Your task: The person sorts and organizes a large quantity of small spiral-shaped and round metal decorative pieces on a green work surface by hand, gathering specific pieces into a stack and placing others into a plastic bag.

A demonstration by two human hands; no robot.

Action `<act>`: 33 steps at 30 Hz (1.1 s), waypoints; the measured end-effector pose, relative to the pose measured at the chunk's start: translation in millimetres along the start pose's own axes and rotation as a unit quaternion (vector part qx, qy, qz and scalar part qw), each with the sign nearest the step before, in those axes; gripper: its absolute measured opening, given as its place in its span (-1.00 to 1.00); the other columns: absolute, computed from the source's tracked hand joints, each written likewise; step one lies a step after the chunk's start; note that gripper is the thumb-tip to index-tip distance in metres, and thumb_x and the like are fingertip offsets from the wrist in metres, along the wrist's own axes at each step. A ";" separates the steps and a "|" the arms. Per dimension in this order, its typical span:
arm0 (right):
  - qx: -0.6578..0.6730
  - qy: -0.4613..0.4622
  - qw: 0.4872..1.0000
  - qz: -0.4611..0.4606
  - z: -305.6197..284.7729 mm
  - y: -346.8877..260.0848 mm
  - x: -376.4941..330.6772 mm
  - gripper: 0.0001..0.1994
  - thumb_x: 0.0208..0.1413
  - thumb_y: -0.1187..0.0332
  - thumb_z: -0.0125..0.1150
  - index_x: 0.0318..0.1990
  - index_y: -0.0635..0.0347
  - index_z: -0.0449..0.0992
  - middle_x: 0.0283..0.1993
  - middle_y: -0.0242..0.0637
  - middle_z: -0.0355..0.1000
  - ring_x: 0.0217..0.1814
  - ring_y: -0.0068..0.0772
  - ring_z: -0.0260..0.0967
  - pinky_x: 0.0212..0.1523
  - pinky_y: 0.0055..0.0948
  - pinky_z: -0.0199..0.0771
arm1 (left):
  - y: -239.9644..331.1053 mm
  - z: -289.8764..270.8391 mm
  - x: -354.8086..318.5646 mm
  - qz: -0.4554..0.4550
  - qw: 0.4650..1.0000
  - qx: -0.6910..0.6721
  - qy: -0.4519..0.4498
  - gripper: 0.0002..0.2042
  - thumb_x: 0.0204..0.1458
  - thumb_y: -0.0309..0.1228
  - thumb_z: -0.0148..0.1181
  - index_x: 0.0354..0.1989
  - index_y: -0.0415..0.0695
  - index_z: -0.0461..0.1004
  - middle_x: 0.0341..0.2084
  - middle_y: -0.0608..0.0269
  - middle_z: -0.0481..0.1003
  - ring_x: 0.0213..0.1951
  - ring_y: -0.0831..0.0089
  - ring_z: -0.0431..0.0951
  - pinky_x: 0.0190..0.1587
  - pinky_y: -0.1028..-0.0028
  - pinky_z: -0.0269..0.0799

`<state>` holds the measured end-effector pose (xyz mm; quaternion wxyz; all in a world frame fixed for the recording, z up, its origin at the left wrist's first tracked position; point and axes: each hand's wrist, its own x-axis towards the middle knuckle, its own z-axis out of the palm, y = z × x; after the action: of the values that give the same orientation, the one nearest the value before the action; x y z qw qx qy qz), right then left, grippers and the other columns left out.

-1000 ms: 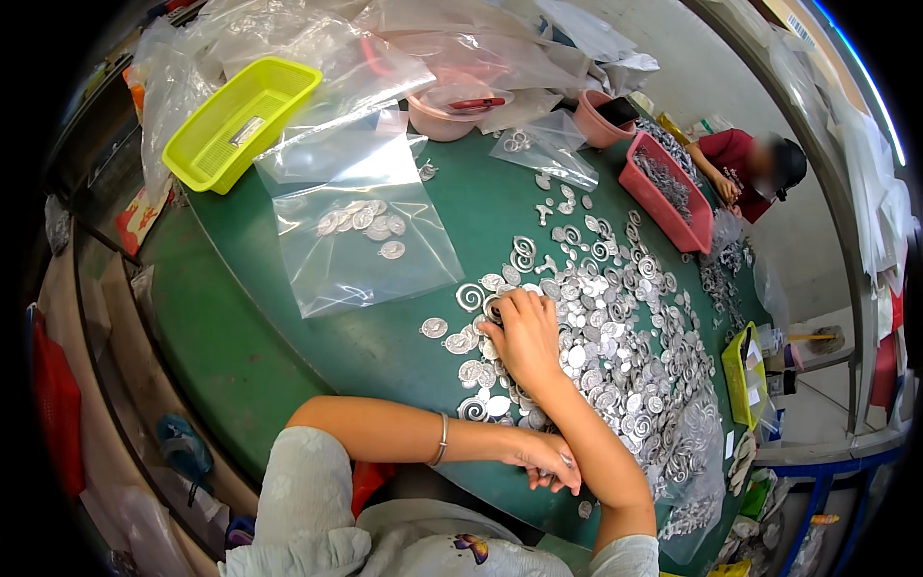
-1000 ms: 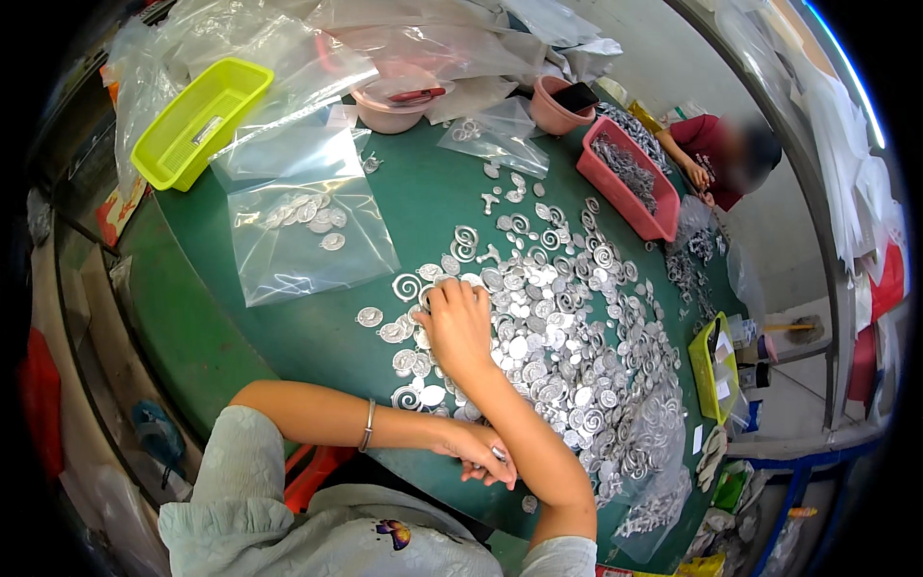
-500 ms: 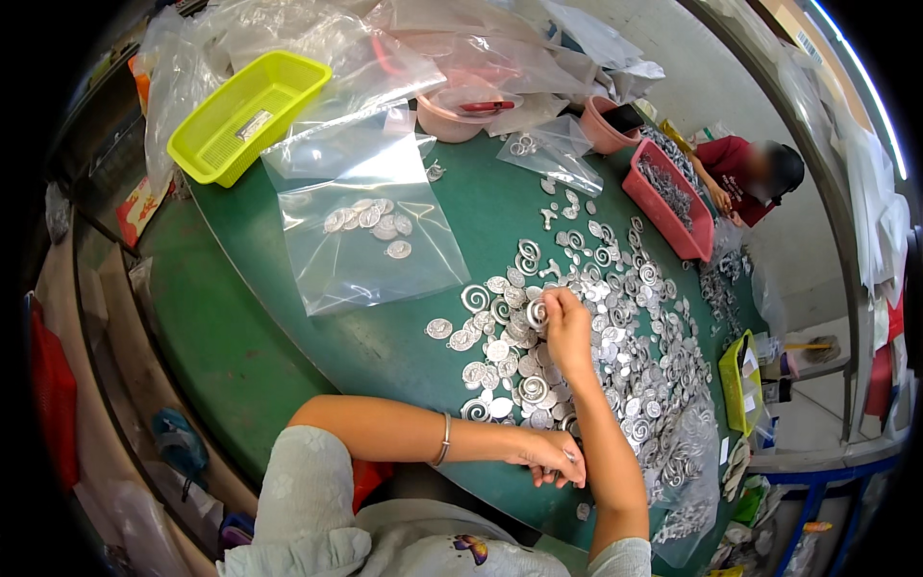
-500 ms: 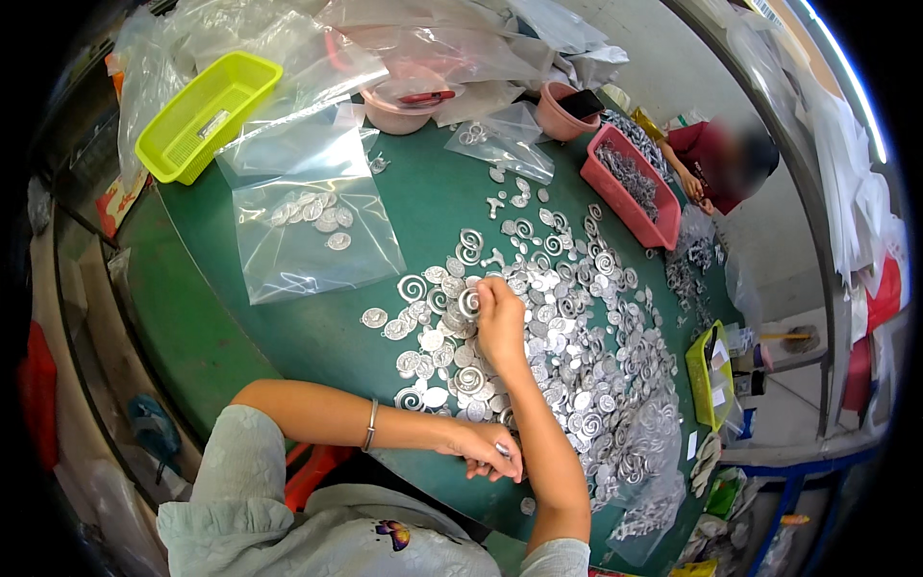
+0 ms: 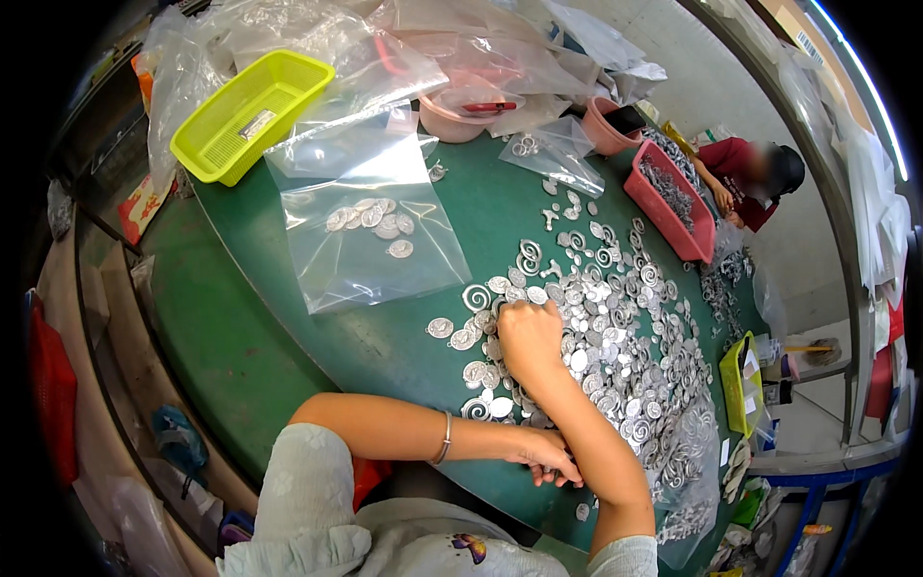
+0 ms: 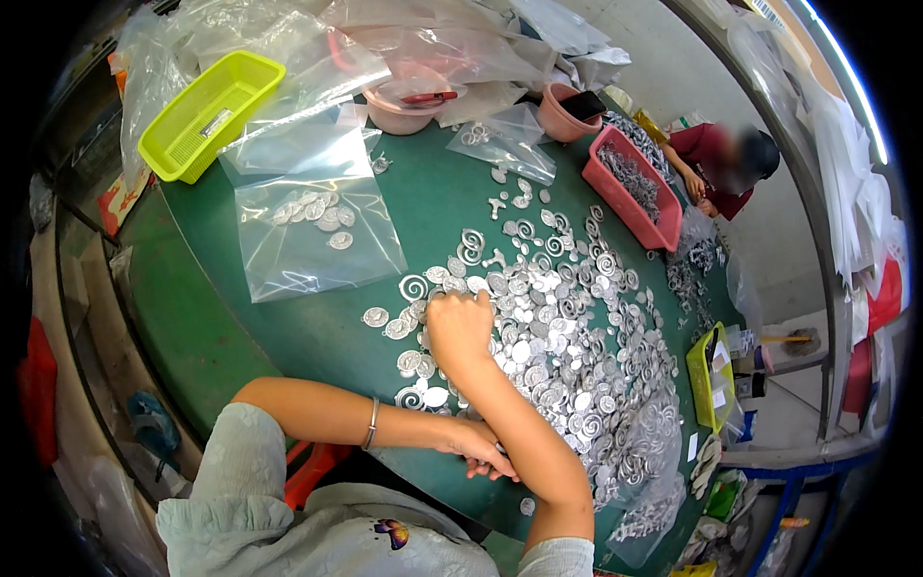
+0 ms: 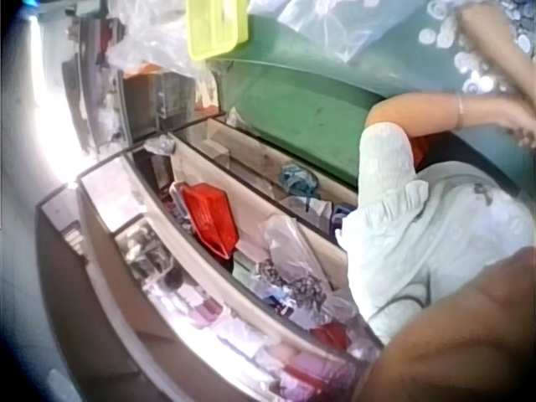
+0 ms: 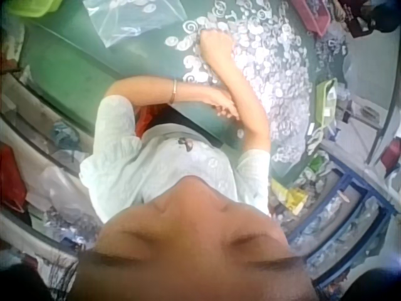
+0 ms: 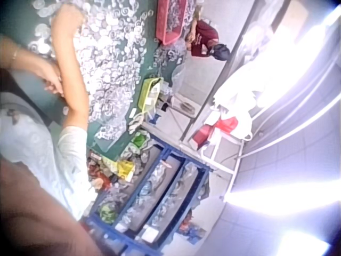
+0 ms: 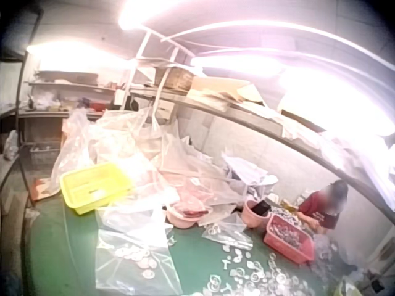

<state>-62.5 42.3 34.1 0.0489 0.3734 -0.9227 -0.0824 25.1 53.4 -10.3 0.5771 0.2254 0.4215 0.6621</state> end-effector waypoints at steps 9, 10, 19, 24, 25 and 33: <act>0.617 0.037 0.761 0.196 -0.5 63.6 -10.5 -0.86 0.03 0.39 0.12 -0.33 0.27 0.50 -0.51 -0.33 0.42 -0.53 -0.55 0.33 -0.48 -0.52 0.33 | 2.0 0.1 -2.2 -0.014 1.000 -0.003 -0.003 -0.73 -0.03 -0.27 0.16 -0.20 -0.16 0.45 -0.61 0.37 0.35 -0.65 0.69 0.30 -0.64 0.64 0.35; 0.744 0.037 0.628 0.224 -2.6 70.3 -14.3 -0.86 0.08 0.38 0.08 -0.30 0.26 0.49 -0.47 -0.38 0.42 -0.50 -0.62 0.31 -0.46 -0.55 0.33 | 2.9 0.6 -2.0 -0.014 1.000 -0.005 -0.002 -0.73 -0.03 -0.28 0.16 -0.20 -0.16 0.45 -0.61 0.37 0.35 -0.65 0.69 0.30 -0.64 0.64 0.34; 0.932 0.120 0.220 0.262 41.8 109.0 17.4 -0.85 0.12 0.30 0.05 -0.33 0.19 0.37 -0.31 -0.25 0.38 -0.39 -0.44 0.29 -0.53 -0.57 0.26 | 2.8 0.5 0.8 -0.011 1.000 -0.015 -0.006 -0.73 -0.03 -0.27 0.16 -0.19 -0.15 0.45 -0.60 0.38 0.35 -0.65 0.69 0.29 -0.64 0.64 0.33; 0.680 0.085 0.652 0.324 42.9 98.7 54.1 -0.72 -0.03 0.33 0.21 -0.17 0.27 0.47 -0.43 -0.31 0.46 -0.44 -0.51 0.36 -0.55 -0.55 0.27 | 1.1 -2.2 -3.6 -0.007 1.000 -0.017 -0.003 -0.73 -0.03 -0.27 0.15 -0.19 -0.15 0.44 -0.59 0.37 0.36 -0.65 0.69 0.30 -0.64 0.64 0.33; 0.509 0.233 0.808 0.185 70.2 116.8 55.3 -0.69 -0.10 0.29 0.27 -0.23 0.32 0.51 -0.44 -0.21 0.48 -0.37 -0.29 0.42 -0.40 -0.41 0.37 | 5.2 2.0 2.6 -0.011 1.000 -0.006 -0.013 -0.72 -0.03 -0.28 0.15 -0.19 -0.16 0.44 -0.59 0.37 0.36 -0.65 0.69 0.30 -0.64 0.64 0.34; 0.331 0.140 0.905 0.226 46.9 82.9 69.0 -0.74 -0.23 0.34 0.36 -0.38 0.28 0.51 -0.34 -0.13 0.43 -0.39 -0.14 0.40 -0.33 -0.33 0.38 | 2.6 1.8 -0.1 -0.018 1.000 -0.008 0.002 -0.72 -0.02 -0.29 0.15 -0.17 -0.17 0.43 -0.58 0.35 0.37 -0.64 0.68 0.31 -0.65 0.64 0.35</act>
<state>-175.4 58.3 5.6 0.0688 0.1577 -0.9401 0.2944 25.0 54.0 -7.1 0.5900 0.2113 0.4215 0.6554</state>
